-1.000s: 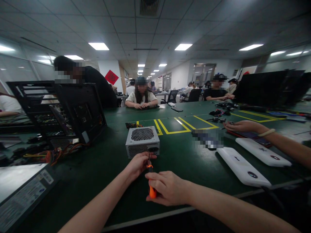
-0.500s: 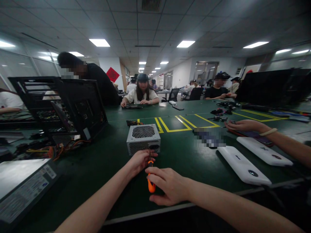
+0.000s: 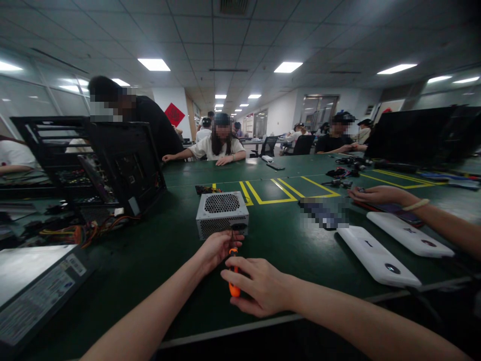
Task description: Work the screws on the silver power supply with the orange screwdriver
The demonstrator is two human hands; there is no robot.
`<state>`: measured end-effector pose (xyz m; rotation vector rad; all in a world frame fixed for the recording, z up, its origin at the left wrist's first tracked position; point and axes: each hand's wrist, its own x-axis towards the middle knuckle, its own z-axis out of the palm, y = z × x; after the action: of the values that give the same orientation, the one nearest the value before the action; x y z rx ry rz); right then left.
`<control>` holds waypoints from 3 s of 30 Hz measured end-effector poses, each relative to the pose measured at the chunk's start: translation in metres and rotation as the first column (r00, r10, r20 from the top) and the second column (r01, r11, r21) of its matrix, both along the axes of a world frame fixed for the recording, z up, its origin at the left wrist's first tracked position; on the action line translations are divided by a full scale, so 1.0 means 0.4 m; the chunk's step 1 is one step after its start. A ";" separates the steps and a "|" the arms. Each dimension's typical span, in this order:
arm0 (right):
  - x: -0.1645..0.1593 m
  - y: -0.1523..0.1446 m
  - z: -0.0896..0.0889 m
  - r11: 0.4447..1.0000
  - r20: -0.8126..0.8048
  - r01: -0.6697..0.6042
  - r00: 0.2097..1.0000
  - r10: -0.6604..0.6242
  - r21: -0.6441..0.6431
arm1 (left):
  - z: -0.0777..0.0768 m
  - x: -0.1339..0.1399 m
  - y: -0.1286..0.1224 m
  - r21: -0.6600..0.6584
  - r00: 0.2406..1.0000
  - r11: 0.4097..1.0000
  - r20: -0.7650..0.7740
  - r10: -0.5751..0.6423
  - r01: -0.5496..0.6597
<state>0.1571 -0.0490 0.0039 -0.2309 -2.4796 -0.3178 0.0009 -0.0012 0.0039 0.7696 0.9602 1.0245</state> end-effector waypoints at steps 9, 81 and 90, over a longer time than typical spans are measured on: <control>-0.008 -0.003 -0.003 0.970 0.041 0.158 0.985 -0.168 0.186 | -0.003 0.000 0.004 -0.005 0.999 1.000 0.037 0.024 -0.024; -0.003 0.005 -0.008 0.981 0.105 0.168 0.979 -0.178 0.098 | 0.003 -0.053 0.031 0.674 0.010 0.427 -0.542 0.841 0.603; -0.011 0.004 -0.003 0.979 0.115 0.167 0.977 -0.180 0.119 | -0.006 -0.052 0.037 0.694 0.024 0.409 -0.523 0.852 0.593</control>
<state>0.1525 -0.0476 0.0025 -0.3945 -2.5609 -0.5546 -0.0199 0.0135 0.0013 2.8654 1.7741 1.1071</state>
